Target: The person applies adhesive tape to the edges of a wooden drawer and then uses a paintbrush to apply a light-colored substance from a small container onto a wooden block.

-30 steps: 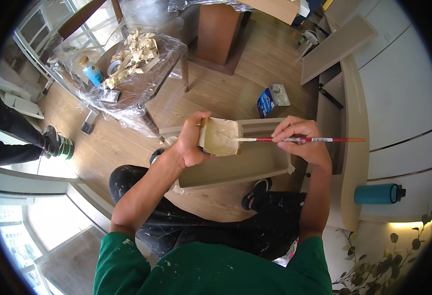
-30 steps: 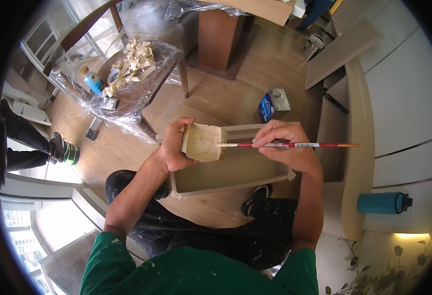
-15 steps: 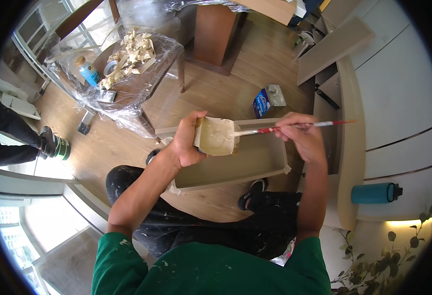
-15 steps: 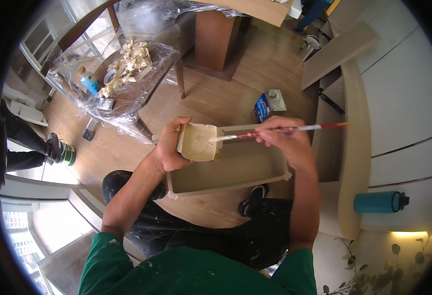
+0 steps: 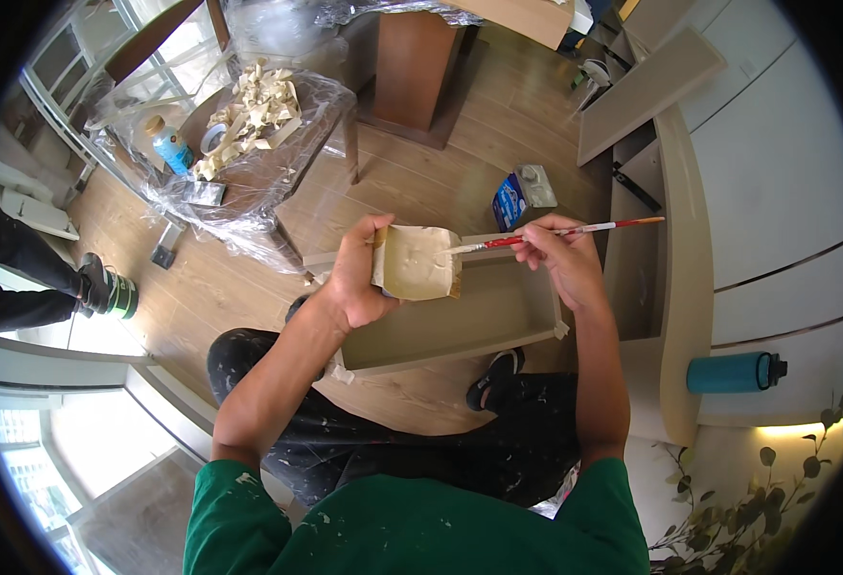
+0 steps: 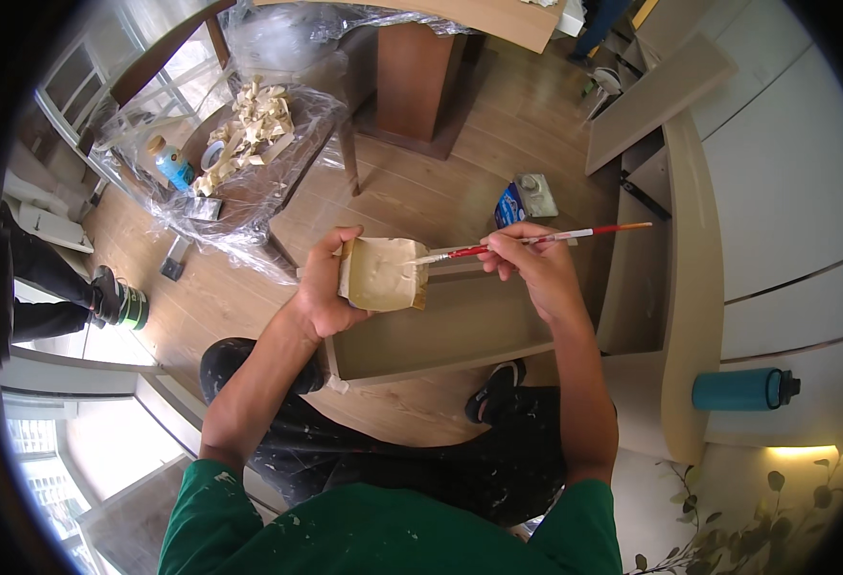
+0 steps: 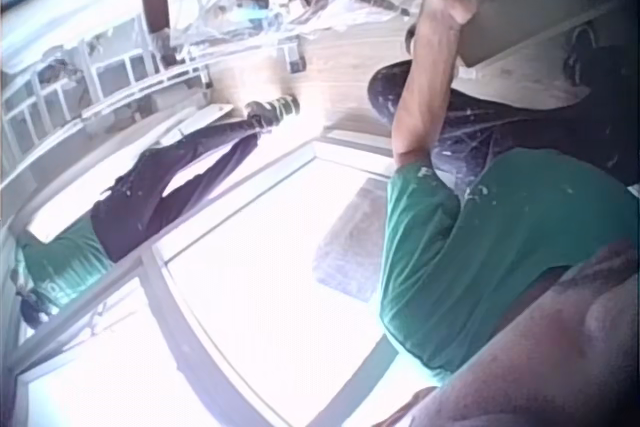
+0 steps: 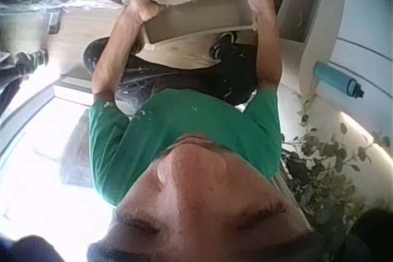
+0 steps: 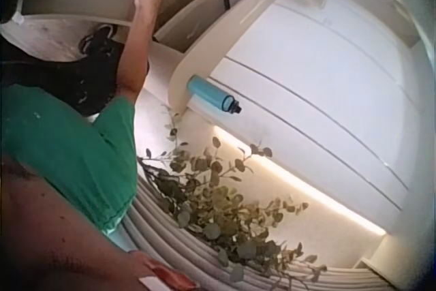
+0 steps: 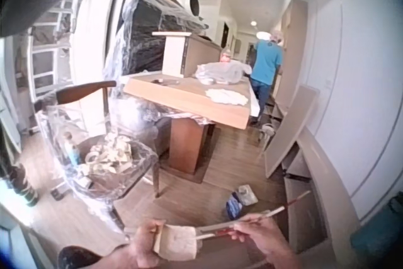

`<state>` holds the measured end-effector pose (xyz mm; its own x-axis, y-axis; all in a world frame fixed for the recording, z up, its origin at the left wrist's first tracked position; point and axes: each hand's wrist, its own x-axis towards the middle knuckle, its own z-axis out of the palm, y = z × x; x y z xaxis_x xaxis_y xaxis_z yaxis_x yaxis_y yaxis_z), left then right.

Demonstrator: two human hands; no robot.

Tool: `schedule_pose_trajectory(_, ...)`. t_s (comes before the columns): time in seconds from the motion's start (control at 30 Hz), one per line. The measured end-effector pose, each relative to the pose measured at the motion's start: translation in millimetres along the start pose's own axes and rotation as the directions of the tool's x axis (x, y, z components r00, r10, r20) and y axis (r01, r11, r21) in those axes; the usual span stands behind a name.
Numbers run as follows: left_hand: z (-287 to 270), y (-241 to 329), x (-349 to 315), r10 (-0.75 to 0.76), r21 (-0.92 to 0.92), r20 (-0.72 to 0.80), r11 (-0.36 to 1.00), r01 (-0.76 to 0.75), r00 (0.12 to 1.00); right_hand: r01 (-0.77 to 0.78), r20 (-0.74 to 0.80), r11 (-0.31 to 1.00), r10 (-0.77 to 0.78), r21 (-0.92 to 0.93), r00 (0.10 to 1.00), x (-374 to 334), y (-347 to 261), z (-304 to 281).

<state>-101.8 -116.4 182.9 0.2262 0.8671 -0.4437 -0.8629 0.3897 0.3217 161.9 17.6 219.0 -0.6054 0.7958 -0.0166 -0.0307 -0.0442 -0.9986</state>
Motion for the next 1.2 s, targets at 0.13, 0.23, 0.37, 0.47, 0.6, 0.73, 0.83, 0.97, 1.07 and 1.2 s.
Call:
schedule_pose_trajectory(0.13, -2, 1, 0, -0.003, 0.025, -0.002, 1.000, 0.003, 1.000, 0.002, -0.026, 1.000, -0.003, -0.025, 1.000, -2, -4, -4)
schedule_pose_trajectory(0.23, 0, 1, 0, -0.007, 0.018, -0.012, 1.000, 0.007, 1.000, 0.017, -0.026, 0.999, -0.018, -0.036, 1.000, -3, -7, -5)
schedule_pose_trajectory(0.37, -3, 3, 0, -0.008, 0.007, 0.004, 1.000, 0.008, 1.000, 0.058, -0.029, 0.997, -0.059, -0.051, 0.998, -6, -12, -11)
schedule_pose_trajectory(0.47, 0, 3, -1, -0.014, 0.011, -0.002, 1.000, 0.014, 1.000, 0.086, -0.007, 0.994, -0.085, 0.066, 0.996, -7, -13, -10)
schedule_pose_trajectory(0.6, -4, 0, 4, -0.036, -0.010, 0.007, 0.999, 0.036, 0.999, 0.094, 0.073, 0.992, -0.100, 0.084, 0.992, -4, -1, 10)
schedule_pose_trajectory(0.73, -5, 2, 1, -0.031, 0.006, 0.029, 0.999, 0.031, 0.999, 0.080, 0.111, 0.993, -0.090, 0.090, 0.990, 1, 8, 4)
schedule_pose_trajectory(0.83, -6, 4, 0, -0.031, 0.006, 0.053, 0.999, 0.031, 0.998, 0.088, 0.128, 0.992, -0.098, 0.085, 0.987, 1, 3, -1)
schedule_pose_trajectory(0.97, -6, 4, 0, -0.031, 0.002, 0.084, 1.000, 0.030, 0.996, 0.092, 0.131, 0.992, -0.103, 0.086, 0.986, 2, 4, -8)
schedule_pose_trajectory(1.07, -8, 5, 1, -0.031, 0.004, 0.076, 1.000, 0.031, 0.997, 0.093, 0.127, 0.993, -0.102, 0.077, 0.987, 2, 2, -11)
schedule_pose_trajectory(1.2, -9, 7, 1, -0.028, -0.010, 0.052, 1.000, 0.028, 0.998, 0.108, 0.118, 0.992, -0.115, 0.063, 0.986, 0, -2, -15)
